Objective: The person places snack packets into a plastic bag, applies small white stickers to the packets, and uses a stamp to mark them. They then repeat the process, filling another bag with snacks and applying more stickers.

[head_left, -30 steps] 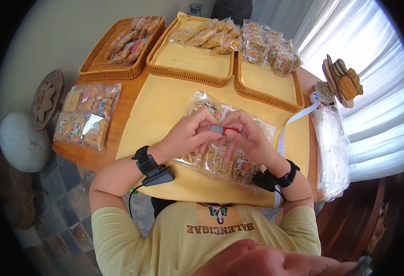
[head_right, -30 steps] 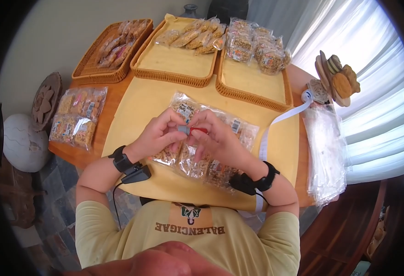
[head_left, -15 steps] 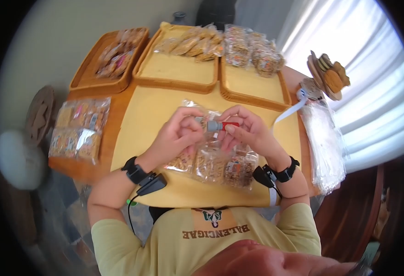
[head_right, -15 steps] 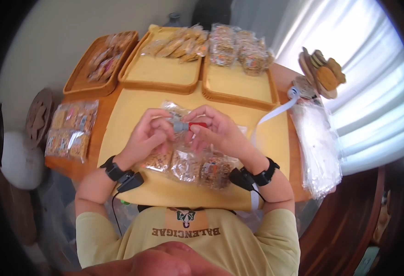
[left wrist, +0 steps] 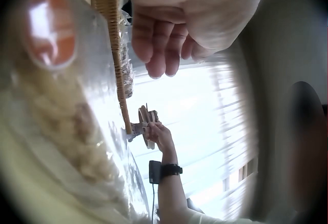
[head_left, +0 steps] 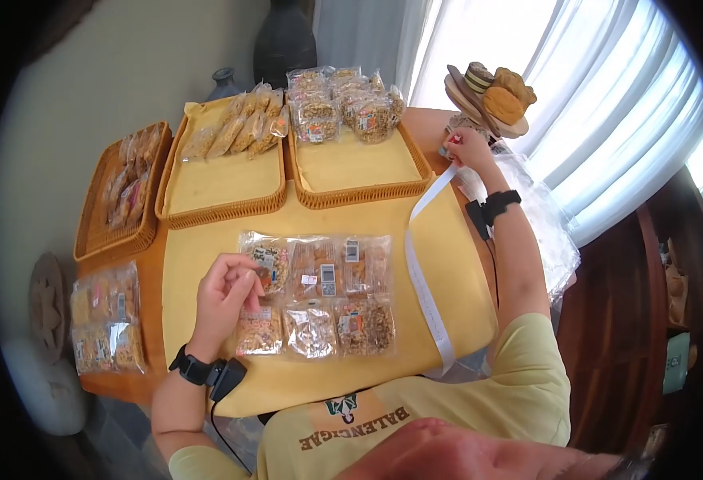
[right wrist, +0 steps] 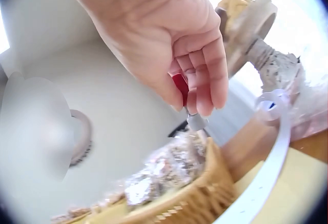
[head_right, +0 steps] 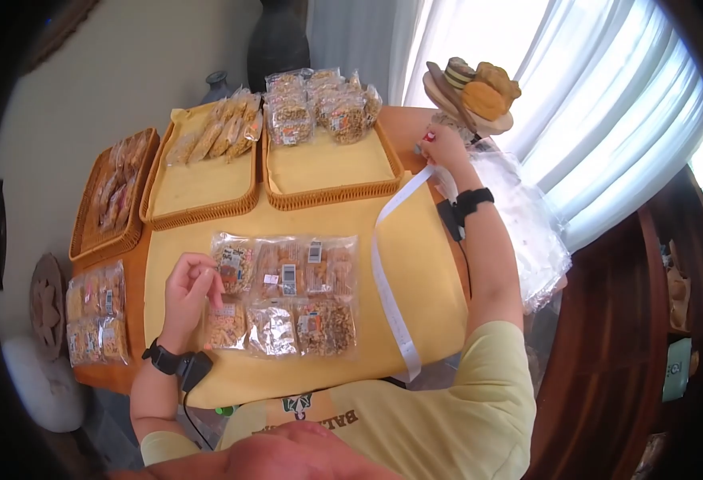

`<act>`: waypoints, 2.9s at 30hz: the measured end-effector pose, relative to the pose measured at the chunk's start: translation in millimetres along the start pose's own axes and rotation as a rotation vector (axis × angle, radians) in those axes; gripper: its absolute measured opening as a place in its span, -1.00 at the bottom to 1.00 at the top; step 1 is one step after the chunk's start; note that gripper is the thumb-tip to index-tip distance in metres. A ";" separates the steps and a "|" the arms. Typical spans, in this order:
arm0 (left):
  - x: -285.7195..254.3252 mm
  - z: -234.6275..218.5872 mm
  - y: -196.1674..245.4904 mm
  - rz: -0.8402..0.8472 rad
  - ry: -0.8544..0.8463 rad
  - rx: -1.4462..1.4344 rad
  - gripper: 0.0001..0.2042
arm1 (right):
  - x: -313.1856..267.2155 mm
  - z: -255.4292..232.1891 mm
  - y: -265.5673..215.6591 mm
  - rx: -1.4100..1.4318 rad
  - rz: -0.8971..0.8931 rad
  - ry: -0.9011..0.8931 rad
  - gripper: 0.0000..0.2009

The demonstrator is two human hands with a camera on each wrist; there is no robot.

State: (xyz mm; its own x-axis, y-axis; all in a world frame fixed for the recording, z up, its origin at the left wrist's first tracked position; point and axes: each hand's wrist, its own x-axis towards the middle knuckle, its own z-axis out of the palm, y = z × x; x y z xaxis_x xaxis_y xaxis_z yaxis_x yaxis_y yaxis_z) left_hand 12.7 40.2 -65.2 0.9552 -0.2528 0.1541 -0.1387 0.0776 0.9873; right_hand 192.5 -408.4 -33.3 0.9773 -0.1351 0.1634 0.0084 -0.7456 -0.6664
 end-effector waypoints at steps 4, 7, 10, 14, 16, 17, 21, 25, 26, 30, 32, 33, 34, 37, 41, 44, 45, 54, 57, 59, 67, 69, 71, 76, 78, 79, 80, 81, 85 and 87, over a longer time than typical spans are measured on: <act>1.1 -1.5 -1.2 -0.020 0.016 0.025 -0.92 | 27.7 25.4 30.4 -0.170 -0.059 0.002 -0.90; 1.3 -1.4 -2.8 -0.037 0.049 0.001 -0.93 | 36.2 37.4 32.2 -0.260 -0.042 -0.050 -0.89; 0.8 -1.9 -4.7 -0.041 0.061 -0.019 -0.94 | 37.4 39.4 29.3 -0.261 0.001 -0.057 -0.85; 1.3 -1.5 -0.7 -0.024 0.040 -0.002 -0.95 | 33.3 30.4 24.6 -0.185 0.034 -0.042 -0.77; -0.2 -1.8 -1.1 -0.040 0.078 0.028 -0.96 | 27.3 25.1 21.8 -0.174 0.010 -0.030 -0.75; 0.0 -1.4 1.8 -0.032 0.073 0.043 -0.95 | 22.7 23.3 18.7 -0.156 -0.026 -0.043 -0.73; -1.2 0.7 13.2 0.065 0.144 0.038 -0.94 | -24.4 -1.2 -28.8 -0.208 -0.048 0.034 -0.69; 3.5 -14.9 18.9 0.139 0.177 0.161 -0.91 | -82.6 -10.4 -48.0 0.237 -0.097 -0.312 -0.77; 5.8 -19.5 20.6 0.140 0.153 0.178 -0.89 | -96.9 -5.1 -50.8 0.329 -0.124 -0.451 -0.78; 8.0 -38.4 19.7 -0.003 0.238 0.382 -0.78 | -176.2 28.6 -80.9 0.539 -0.087 -0.632 -0.68; 6.3 -43.1 19.2 0.099 0.248 0.902 -0.67 | -184.8 38.5 -79.0 0.492 -0.222 -0.612 -0.61; 3.8 -51.5 10.3 0.095 0.262 0.909 -0.67 | -185.2 44.7 -73.7 0.362 -0.247 -0.538 -0.58; 2.0 -63.6 -2.4 0.090 0.287 1.021 -0.65 | -184.5 49.7 -67.2 0.232 -0.266 -0.455 -0.56; 1.4 -66.9 -1.9 -0.157 0.268 0.850 -0.56 | -176.6 62.0 -50.1 0.152 -0.178 -0.472 -0.50; 11.4 -46.9 -0.7 -0.443 0.188 0.261 -0.51 | -167.4 60.0 -68.0 0.424 0.164 -0.696 -0.47; 25.1 -30.9 1.0 -0.542 0.056 0.329 -0.52 | -160.4 70.5 -61.5 0.594 0.270 -0.740 -0.46; 26.3 -26.1 -1.8 -0.522 0.104 0.326 -0.60 | -161.5 72.5 -63.7 0.618 0.277 -0.758 -0.52; 15.7 -13.5 -41.0 -0.196 0.116 0.405 -0.61 | -187.0 86.1 -65.0 0.687 0.215 -0.683 -0.79; -1.8 -1.6 -28.5 -0.153 0.170 0.567 -0.59 | -196.9 89.4 -71.7 0.777 0.246 -0.666 -0.79; -10.8 -2.1 -26.4 -0.127 0.182 0.615 -0.58 | -201.7 88.2 -84.9 0.806 0.267 -0.711 -0.79; -46.6 -52.2 58.7 -0.118 0.283 0.339 -0.70 | -200.4 90.3 -169.0 0.982 0.148 -0.770 -0.75; -53.3 -82.2 73.9 -0.028 0.422 0.415 -0.73 | -195.0 106.7 -207.8 1.049 0.080 -0.818 -0.75; -63.6 -123.0 95.1 -0.028 0.467 0.602 -0.76 | -180.5 138.2 -237.0 1.087 -0.007 -0.923 -0.76; -91.7 -234.2 113.2 -0.243 0.536 0.728 -0.74 | -167.9 245.4 -317.2 1.117 -0.036 -1.185 -0.78; -101.8 -276.5 107.3 -0.277 0.497 0.691 -0.72 | -173.7 285.0 -341.9 1.142 0.027 -1.214 -0.77; -104.2 -285.2 109.4 -0.273 0.497 0.695 -0.72 | -174.6 306.3 -349.3 1.165 0.067 -1.244 -0.78; -105.2 -292.6 110.6 -0.334 0.516 0.696 -0.71 | -175.9 325.8 -354.8 1.191 0.114 -1.272 -0.78; -106.7 -299.7 111.3 -0.398 0.532 0.696 -0.70 | -176.0 342.4 -357.1 1.208 0.160 -1.306 -0.77; -109.3 -380.8 57.9 -0.534 0.366 0.911 -0.63 | -181.1 373.7 -365.2 1.099 0.205 -1.281 -0.73; -115.2 -385.6 51.5 -0.498 0.393 0.829 -0.61 | -178.2 378.7 -368.6 1.081 0.187 -1.285 -0.73</act>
State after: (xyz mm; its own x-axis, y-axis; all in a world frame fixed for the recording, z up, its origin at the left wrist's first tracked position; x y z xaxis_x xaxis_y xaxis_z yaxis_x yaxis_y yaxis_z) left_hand -3.6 445.2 -47.1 0.9508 0.2685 -0.1547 0.3000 -0.6732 0.6759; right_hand 95.5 137.7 -92.3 0.5049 0.8224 -0.2623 -0.5199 0.0472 -0.8529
